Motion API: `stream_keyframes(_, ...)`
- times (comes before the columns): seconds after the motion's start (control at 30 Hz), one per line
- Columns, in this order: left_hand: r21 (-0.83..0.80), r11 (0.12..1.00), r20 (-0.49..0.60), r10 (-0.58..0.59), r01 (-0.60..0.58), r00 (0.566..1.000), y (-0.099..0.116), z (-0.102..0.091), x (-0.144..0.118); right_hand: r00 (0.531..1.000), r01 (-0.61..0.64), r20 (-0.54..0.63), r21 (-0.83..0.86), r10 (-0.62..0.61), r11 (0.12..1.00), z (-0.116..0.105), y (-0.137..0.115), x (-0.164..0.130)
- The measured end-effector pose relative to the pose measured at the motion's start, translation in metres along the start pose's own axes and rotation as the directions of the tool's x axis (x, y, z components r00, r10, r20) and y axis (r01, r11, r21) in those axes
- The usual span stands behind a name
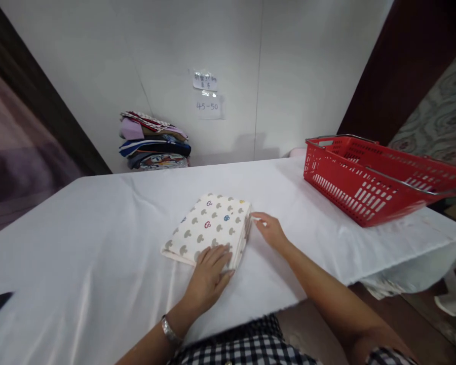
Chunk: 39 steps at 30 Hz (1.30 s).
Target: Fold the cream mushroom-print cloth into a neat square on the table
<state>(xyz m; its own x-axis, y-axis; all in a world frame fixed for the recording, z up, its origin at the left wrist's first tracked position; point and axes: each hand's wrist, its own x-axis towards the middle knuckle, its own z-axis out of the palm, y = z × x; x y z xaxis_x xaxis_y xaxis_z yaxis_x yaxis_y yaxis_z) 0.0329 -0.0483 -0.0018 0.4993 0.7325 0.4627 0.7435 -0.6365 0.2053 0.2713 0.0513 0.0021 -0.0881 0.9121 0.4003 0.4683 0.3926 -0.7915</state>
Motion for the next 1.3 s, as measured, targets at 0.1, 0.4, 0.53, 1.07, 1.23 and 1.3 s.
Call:
stream_keyframes(0.1, 0.061, 0.998, 0.052, 0.013, -0.016, 0.999, 0.001, 0.006, -0.004, 0.944, -0.324, -0.049, 0.025, 0.325, 0.946, -0.005, 0.02, 0.038)
stream_keyframes(0.4, 0.116, 0.992, 0.093, 0.032, -0.043, 0.995, -0.005, 0.011, -0.007, 0.9, -0.436, -0.029, -0.115, 0.436, 0.893, 0.028, 0.031, 0.088)
stream_keyframes(0.53, 0.102, 0.994, 0.115, 0.036, -0.048, 0.993, -0.006, 0.011, -0.007, 0.905, -0.425, -0.052, -0.139, 0.422, 0.894, 0.037, 0.038, 0.093)
stream_keyframes(1.07, -0.133, 0.963, 0.099, -0.223, 0.235, 0.97, 0.005, -0.009, 0.075, 0.871, -0.478, -0.079, 0.087, 0.485, 0.874, 0.02, 0.04, 0.068)
stream_keyframes(1.23, -0.008, 0.921, 0.171, -0.383, 0.39, 0.908, -0.004, 0.016, 0.139, 0.839, -0.541, 0.037, 0.165, 0.543, 0.825, 0.024, 0.037, 0.054)
stream_keyframes(1.3, 0.045, 0.899, 0.193, -0.436, 0.436, 0.879, -0.008, 0.028, 0.154, 0.827, -0.561, 0.086, 0.186, 0.555, 0.807, 0.026, 0.037, 0.053)
